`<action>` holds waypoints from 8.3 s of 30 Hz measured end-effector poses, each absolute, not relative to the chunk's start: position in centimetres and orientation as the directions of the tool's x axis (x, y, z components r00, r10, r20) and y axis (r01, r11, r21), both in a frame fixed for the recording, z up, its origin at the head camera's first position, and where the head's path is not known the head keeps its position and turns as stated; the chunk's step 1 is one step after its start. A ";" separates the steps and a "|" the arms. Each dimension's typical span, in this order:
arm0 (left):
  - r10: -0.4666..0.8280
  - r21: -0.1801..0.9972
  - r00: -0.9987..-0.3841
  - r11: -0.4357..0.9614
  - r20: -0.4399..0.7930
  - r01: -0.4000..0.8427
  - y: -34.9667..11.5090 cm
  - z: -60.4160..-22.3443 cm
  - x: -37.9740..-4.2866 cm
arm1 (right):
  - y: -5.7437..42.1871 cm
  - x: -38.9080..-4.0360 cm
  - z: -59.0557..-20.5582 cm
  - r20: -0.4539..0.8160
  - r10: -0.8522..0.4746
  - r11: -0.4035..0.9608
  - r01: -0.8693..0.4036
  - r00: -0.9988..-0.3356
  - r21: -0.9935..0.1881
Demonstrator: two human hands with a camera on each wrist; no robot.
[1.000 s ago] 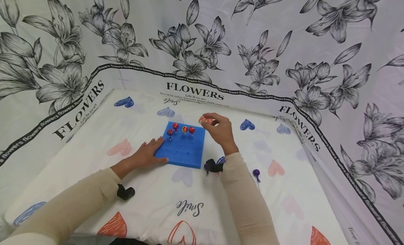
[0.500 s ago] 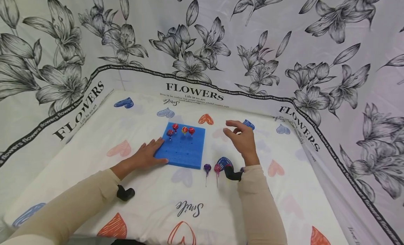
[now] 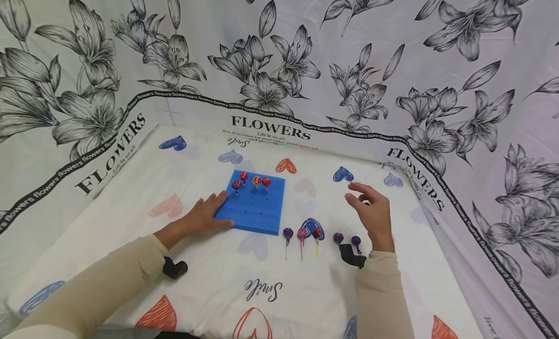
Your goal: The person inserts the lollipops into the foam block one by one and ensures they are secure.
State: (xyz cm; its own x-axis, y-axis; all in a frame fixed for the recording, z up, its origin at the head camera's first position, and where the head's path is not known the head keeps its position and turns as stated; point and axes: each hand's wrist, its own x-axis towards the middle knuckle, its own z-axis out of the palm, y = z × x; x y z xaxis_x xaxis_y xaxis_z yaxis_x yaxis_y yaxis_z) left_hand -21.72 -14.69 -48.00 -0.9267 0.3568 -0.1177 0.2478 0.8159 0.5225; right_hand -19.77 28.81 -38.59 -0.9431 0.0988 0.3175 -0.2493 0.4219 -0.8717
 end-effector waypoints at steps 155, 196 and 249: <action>0.346 0.502 -0.929 0.832 -0.136 0.236 -14.7 -47.7 -21.7 | 6.9 -25.6 -46.2 0.303 -0.097 0.580 -0.301 -0.948 -0.757; 0.365 0.511 -0.922 0.821 -0.128 0.254 -14.9 -47.9 -21.6 | 25.4 -19.0 -39.1 0.437 0.166 0.441 -0.330 -0.884 -0.835; 0.362 0.511 -0.923 0.822 -0.130 0.250 -14.9 -48.1 -21.7 | 29.8 -18.4 -47.5 -0.184 0.128 0.596 0.224 -0.975 -0.771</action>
